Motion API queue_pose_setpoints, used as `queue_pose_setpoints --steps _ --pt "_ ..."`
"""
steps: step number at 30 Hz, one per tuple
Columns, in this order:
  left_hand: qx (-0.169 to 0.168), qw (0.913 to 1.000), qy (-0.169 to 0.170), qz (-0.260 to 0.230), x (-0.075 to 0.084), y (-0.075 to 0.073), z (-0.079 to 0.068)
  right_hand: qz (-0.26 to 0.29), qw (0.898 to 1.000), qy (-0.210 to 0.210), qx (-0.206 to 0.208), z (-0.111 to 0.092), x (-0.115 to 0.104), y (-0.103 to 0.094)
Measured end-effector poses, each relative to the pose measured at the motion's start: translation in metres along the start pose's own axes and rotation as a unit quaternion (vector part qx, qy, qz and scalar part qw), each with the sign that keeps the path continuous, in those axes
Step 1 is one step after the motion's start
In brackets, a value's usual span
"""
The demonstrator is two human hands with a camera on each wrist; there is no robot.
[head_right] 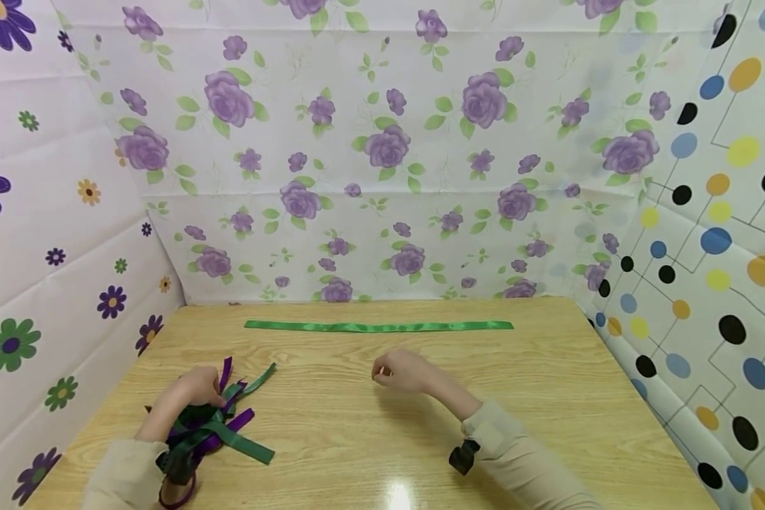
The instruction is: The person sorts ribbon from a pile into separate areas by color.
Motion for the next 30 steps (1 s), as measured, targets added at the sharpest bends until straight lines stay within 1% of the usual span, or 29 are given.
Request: queue_pose_setpoints --steps 3,5,7,8,10,12,14,15,16,19,22,24,26,30 --pt "0.006 0.9999 0.01 -0.005 -0.001 0.002 0.002 0.0 1.0 -0.002 -0.003 0.001 -0.002 0.005" --pt "0.008 0.9996 0.021 -0.016 -0.002 0.003 0.002 0.004 1.0 -0.007 -0.006 0.001 -0.004 0.007" --pt "0.009 0.9981 0.045 -0.041 0.0 0.002 0.001 0.007 1.0 -0.012 -0.009 0.001 -0.006 0.009" --pt "0.01 0.9963 0.064 -0.055 0.002 0.001 0.0 0.007 1.0 -0.014 -0.009 0.001 -0.007 0.009" --pt "0.006 0.9888 0.11 -0.1 0.009 -0.003 -0.001 0.01 1.0 -0.021 -0.008 0.002 -0.009 0.009" --pt "-0.009 0.9764 0.161 -0.144 0.018 -0.008 -0.005 0.014 1.0 -0.027 -0.005 0.004 -0.011 0.008" --pt "-0.028 0.9654 0.193 -0.174 0.028 -0.013 -0.007 0.026 0.999 -0.035 -0.001 0.006 -0.014 0.007" --pt "-0.04 0.9607 0.203 -0.185 0.033 -0.014 -0.008 0.034 0.999 -0.041 0.001 0.007 -0.015 0.006" --pt "-0.046 0.9583 0.21 -0.188 0.038 -0.015 -0.009 0.043 0.998 -0.044 0.002 0.007 -0.017 0.005" --pt "-0.053 0.9514 0.23 -0.198 0.054 -0.019 -0.012 0.074 0.996 -0.054 0.005 0.01 -0.023 0.002" --pt "-0.048 0.9419 0.262 -0.204 0.073 -0.021 -0.014 0.119 0.991 -0.059 0.013 0.013 -0.028 0.001" --pt "-0.047 0.9324 0.289 -0.212 0.088 -0.02 -0.016 0.147 0.987 -0.062 0.021 0.015 -0.03 -0.001" --pt "-0.041 0.9276 0.304 -0.213 0.103 -0.018 -0.016 0.17 0.983 -0.069 0.031 0.017 -0.033 -0.003" --pt "-0.039 0.9139 0.335 -0.226 0.132 -0.012 -0.017 0.209 0.974 -0.074 0.045 0.021 -0.039 -0.01"
Point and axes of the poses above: each hand's wrist, its own z-axis towards the middle knuckle, its own y-axis out of the palm, x = y × z, the point moved 7 cm from there along z, towards the middle knuckle, and after that the axes turned 6 degrees about -y, right-handed, at the moved point
